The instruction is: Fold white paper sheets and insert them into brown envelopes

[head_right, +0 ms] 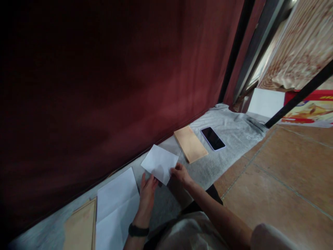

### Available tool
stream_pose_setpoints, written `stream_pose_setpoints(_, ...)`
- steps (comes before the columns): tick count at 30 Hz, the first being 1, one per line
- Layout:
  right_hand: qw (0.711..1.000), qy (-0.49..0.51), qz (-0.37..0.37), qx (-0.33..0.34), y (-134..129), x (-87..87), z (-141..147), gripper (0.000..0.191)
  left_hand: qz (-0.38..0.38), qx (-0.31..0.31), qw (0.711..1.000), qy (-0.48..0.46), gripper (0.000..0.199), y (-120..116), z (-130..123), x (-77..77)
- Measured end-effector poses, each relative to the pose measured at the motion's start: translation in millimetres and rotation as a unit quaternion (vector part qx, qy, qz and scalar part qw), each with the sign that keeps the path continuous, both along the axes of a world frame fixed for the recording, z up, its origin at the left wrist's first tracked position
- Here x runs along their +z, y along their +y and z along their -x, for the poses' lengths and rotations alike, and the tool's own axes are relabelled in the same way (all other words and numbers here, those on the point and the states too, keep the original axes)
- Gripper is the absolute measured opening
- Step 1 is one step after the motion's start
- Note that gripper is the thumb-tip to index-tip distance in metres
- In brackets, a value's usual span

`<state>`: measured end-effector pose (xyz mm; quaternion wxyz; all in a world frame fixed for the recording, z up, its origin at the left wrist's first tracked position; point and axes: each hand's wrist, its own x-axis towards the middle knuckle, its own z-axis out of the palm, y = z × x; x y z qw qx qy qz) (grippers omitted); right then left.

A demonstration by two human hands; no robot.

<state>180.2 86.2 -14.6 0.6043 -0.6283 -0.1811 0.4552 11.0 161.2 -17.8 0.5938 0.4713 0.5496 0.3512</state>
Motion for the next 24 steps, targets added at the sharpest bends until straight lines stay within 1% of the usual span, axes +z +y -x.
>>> stream_pose_setpoints(2,1.0,-0.009,0.003,0.007,-1.2,-0.7,-0.4,0.024,0.058,0.023,0.996,-0.063,0.073,-6.9,-3.4,-0.3)
stream_pose_setpoints(4,0.999,-0.031,0.009,0.016,0.4,-0.8,-5.6,0.019,0.079,0.057,0.991,-0.092,0.071,-11.1,-5.0,2.2)
stream_pose_setpoints(5,0.999,-0.048,0.014,0.021,2.0,-0.3,-9.8,0.017,0.084,0.072,0.989,-0.103,0.067,-12.4,-4.8,4.2)
stream_pose_setpoints(8,0.993,-0.111,0.029,0.04,9.5,3.4,-27.7,0.008,0.083,0.111,0.981,-0.134,0.048,-15.2,1.1,10.9)
stream_pose_setpoints(10,0.984,-0.16,0.041,0.059,16.8,8.2,-41.0,0.004,0.072,0.139,0.977,-0.143,0.039,-17.4,9.0,14.0)
stream_pose_setpoints(11,0.979,-0.185,0.048,0.07,21.3,11.0,-47.2,0.004,0.065,0.151,0.976,-0.14,0.038,-18.9,13.5,14.6)
stream_pose_setpoints(13,0.965,-0.235,0.062,0.093,31.6,17.0,-57.2,0.008,0.054,0.166,0.977,-0.123,0.042,-22.4,22.2,14.0)
stream_pose_setpoints(15,0.949,-0.284,0.079,0.114,42.1,22.5,-62.6,0.011,0.044,0.161,0.981,-0.099,0.051,-25.7,28.7,11.7)
stream_pose_setpoints(17,0.929,-0.332,0.1,0.127,49.9,26.6,-62.7,0.015,0.027,0.136,0.988,-0.067,0.063,-27.6,31.7,9.7)
stream_pose_setpoints(19,0.909,-0.377,0.126,0.128,51.8,28.7,-57.9,0.022,-0.002,0.105,0.994,-0.021,0.073,-27.7,31.6,9.1)
stream_pose_setpoints(21,0.89,-0.416,0.149,0.114,46.8,28.3,-49.0,0.032,-0.03,0.073,0.997,0.029,0.08,-27.0,30.0,9.4)
stream_pose_setpoints(22,0.876,-0.444,0.155,0.108,42.4,26.9,-43.3,0.036,-0.039,0.056,0.997,0.048,0.081,-26.8,29.0,9.3)
stream_pose_setpoints(23,0.858,-0.478,0.153,0.105,37.1,24.5,-36.7,0.039,-0.045,0.041,0.996,0.062,0.082,-26.7,28.0,8.8)
stream_pose_setpoints(24,0.832,-0.525,0.142,0.109,31.7,21.3,-29.3,0.042,-0.05,0.028,0.996,0.071,0.082,-26.8,27.3,8.0)
